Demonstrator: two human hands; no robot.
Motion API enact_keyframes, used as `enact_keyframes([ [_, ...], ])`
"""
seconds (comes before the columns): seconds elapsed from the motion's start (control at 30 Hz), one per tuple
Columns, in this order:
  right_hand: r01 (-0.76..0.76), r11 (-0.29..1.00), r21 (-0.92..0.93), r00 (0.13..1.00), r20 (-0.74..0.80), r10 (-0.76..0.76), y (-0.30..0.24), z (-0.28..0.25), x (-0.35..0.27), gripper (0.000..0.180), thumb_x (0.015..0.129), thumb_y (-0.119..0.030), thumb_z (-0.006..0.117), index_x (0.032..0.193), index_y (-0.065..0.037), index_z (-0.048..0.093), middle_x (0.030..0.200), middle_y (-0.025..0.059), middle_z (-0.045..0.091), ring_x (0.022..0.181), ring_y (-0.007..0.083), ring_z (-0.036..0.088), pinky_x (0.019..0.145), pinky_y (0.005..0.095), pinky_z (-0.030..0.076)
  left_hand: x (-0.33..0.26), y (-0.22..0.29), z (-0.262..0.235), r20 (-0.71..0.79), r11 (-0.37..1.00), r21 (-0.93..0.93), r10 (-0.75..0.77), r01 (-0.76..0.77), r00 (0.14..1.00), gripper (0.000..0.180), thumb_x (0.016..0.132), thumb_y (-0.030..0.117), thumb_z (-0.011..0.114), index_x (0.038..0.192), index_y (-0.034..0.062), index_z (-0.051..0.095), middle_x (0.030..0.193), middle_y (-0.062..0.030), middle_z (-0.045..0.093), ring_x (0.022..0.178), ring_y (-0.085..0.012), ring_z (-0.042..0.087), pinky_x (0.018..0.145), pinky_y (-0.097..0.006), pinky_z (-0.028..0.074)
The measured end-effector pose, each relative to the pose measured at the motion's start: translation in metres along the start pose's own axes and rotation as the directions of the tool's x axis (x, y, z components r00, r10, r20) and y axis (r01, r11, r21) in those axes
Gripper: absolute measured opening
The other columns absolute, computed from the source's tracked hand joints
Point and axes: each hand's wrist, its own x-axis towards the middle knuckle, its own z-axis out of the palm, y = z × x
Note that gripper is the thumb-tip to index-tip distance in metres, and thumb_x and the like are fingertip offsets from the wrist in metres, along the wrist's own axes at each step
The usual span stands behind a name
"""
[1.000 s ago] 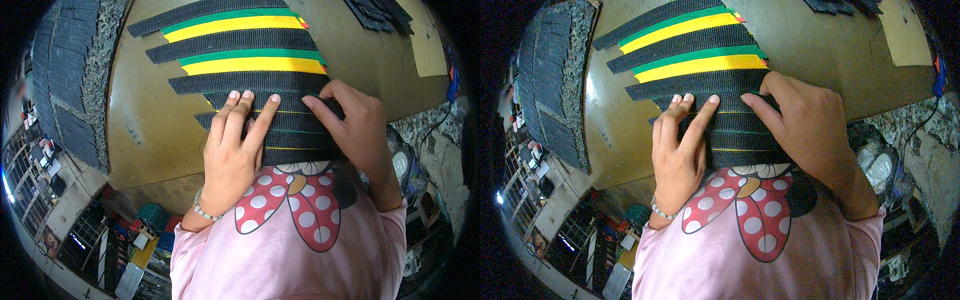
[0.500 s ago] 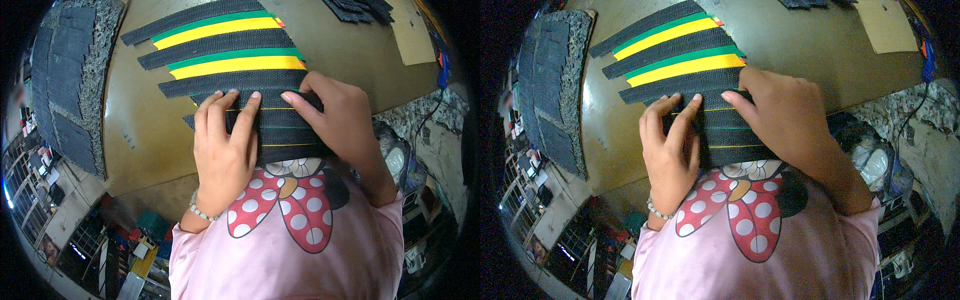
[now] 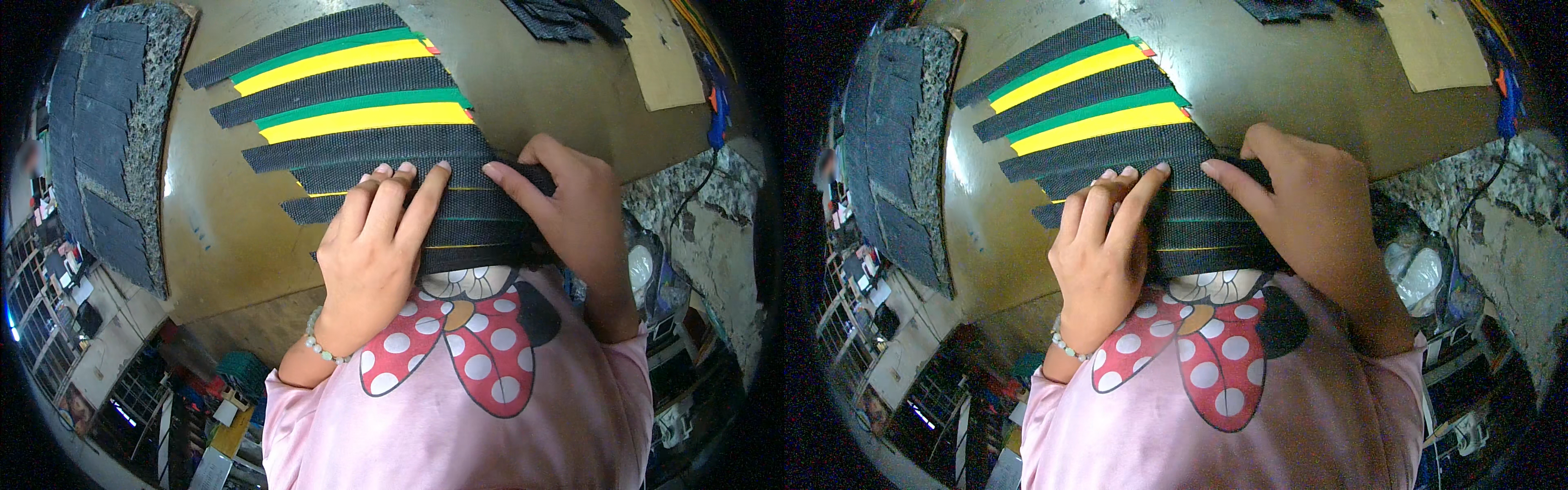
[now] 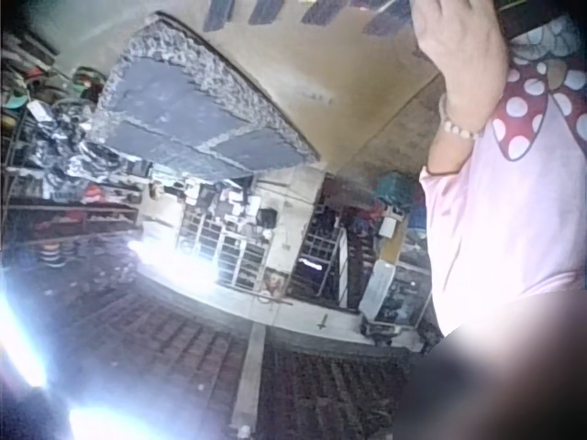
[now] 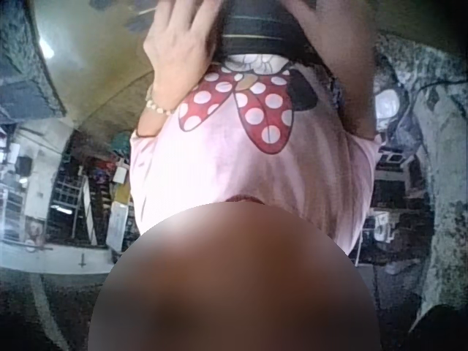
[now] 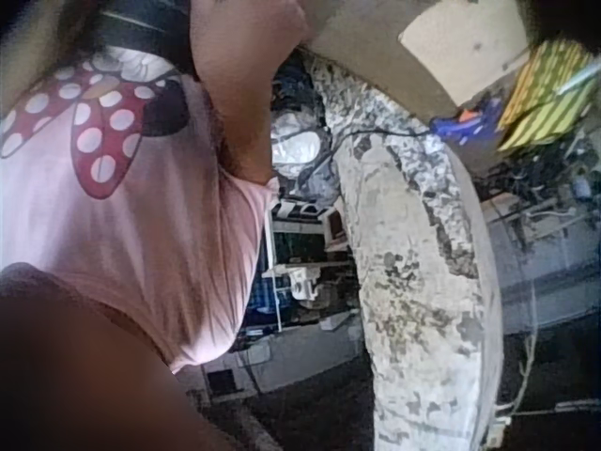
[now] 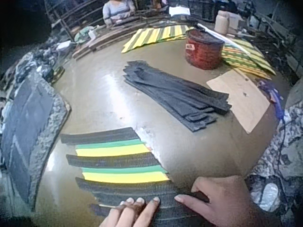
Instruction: The person aligns and presses black fabric strips onto a stack of green and yellow striped fabric pieces on a work table. They repeatedly pick up black strips, position them along the edges, and smooth them down by hand. The person flips the stack to show the patterned side and continues attaching strips.
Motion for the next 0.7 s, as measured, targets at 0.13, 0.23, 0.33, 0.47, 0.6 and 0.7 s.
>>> enact_keyframes([
  [0.13,-0.039,0.999,-0.023,0.997,0.065,0.040,0.0002,-0.0017,-0.0002,0.036,0.086,-0.041,0.070,0.079,-0.007,0.062,0.074,0.0147,0.067,0.068,0.0354,0.067,0.061,0.0449,0.051,0.0007,0.0031,-0.0015,0.029,0.999,0.030,-0.014,0.013,0.999,0.047,0.078,0.010,0.059,0.124,0.0174,0.066,0.108,-0.0054,0.063,0.097,-0.0203,0.062,0.082,-0.029,0.054],
  [0.23,-0.026,0.999,-0.033,0.997,0.071,0.028,-0.0002,-0.0024,0.0009,0.036,0.087,-0.041,0.069,0.078,-0.007,0.061,0.073,0.0145,0.066,0.067,0.0353,0.067,0.060,0.0455,0.050,0.0015,0.0037,-0.0026,0.037,1.000,0.027,-0.017,0.016,0.999,0.047,0.078,0.010,0.059,0.124,0.0177,0.066,0.108,-0.0053,0.063,0.097,-0.0200,0.062,0.081,-0.029,0.055],
  [0.33,-0.013,0.999,-0.051,0.998,0.064,0.016,0.0008,-0.0010,0.0004,0.036,0.087,-0.041,0.069,0.078,-0.007,0.060,0.072,0.0143,0.066,0.067,0.0352,0.066,0.059,0.0457,0.050,0.0019,0.0041,-0.0032,0.043,0.999,0.027,-0.022,0.021,0.999,0.048,0.077,0.009,0.059,0.124,0.0178,0.066,0.108,-0.0053,0.063,0.097,-0.0202,0.062,0.080,-0.029,0.055],
  [0.47,0.003,0.997,-0.074,0.999,0.039,0.000,0.0030,0.0009,-0.0021,0.036,0.088,-0.041,0.068,0.078,-0.007,0.060,0.072,0.0139,0.066,0.067,0.0349,0.066,0.059,0.0457,0.050,0.0016,0.0041,-0.0027,0.027,0.999,0.027,-0.022,0.021,0.999,0.048,0.077,0.009,0.060,0.123,0.0179,0.066,0.107,-0.0053,0.063,0.096,-0.0206,0.062,0.080,-0.029,0.055],
  [0.6,0.019,0.998,-0.053,1.000,-0.017,-0.020,0.0034,0.0037,-0.0013,0.034,0.084,-0.033,0.076,0.076,-0.004,0.061,0.068,0.0125,0.062,0.059,0.0288,0.063,0.054,0.0368,0.045,0.0002,0.0038,-0.0007,0.017,0.999,0.024,-0.028,0.028,0.999,0.048,0.077,0.008,0.060,0.124,0.0183,0.066,0.108,-0.0055,0.063,0.096,-0.0211,0.062,0.079,-0.029,0.055],
  [0.7,0.013,0.997,-0.079,0.999,-0.035,-0.016,0.0035,0.0057,-0.0010,0.034,0.084,-0.033,0.076,0.076,-0.004,0.061,0.067,0.0118,0.062,0.057,0.0281,0.062,0.054,0.0363,0.045,-0.0013,0.0042,0.0014,-0.011,0.999,0.005,-0.032,0.032,0.999,0.049,0.077,0.007,0.059,0.125,0.0186,0.066,0.108,-0.0056,0.063,0.095,-0.0218,0.061,0.080,-0.030,0.054],
])
